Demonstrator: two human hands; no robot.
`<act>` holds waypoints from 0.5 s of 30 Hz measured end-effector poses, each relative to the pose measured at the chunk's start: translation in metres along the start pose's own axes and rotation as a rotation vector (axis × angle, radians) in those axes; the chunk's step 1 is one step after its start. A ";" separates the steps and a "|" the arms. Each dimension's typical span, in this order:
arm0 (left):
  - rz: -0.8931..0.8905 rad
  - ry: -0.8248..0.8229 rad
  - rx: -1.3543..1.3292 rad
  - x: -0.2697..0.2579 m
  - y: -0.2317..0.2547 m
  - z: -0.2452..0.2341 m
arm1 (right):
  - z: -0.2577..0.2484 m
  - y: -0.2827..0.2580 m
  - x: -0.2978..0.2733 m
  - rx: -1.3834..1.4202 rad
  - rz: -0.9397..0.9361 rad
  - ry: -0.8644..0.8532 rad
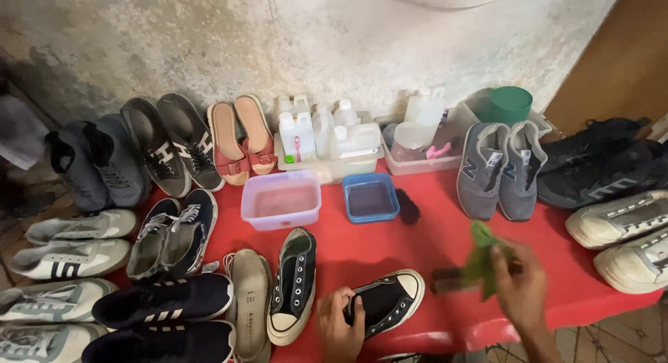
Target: A person cleans a black sneaker using a green cloth and a small brush at a workstation.
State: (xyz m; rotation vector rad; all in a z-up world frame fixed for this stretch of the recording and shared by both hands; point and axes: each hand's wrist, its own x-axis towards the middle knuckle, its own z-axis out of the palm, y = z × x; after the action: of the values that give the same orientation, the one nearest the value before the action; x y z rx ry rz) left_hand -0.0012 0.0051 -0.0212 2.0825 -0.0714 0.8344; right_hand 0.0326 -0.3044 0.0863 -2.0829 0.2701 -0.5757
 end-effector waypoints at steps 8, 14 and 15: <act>-0.262 -0.203 -0.135 0.018 0.016 -0.032 | -0.001 0.101 0.034 -0.363 -0.132 -0.033; -0.495 -0.267 -0.270 0.031 0.034 -0.047 | 0.025 0.062 -0.009 -0.529 -0.419 0.109; -0.528 -0.265 -0.262 0.031 0.037 -0.046 | 0.031 0.038 -0.025 -0.158 -0.339 -0.128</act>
State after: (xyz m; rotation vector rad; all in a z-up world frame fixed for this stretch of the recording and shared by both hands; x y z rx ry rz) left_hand -0.0141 0.0240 0.0410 1.8251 0.2089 0.2140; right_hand 0.0275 -0.2919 0.0328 -2.3267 -0.1192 -0.6337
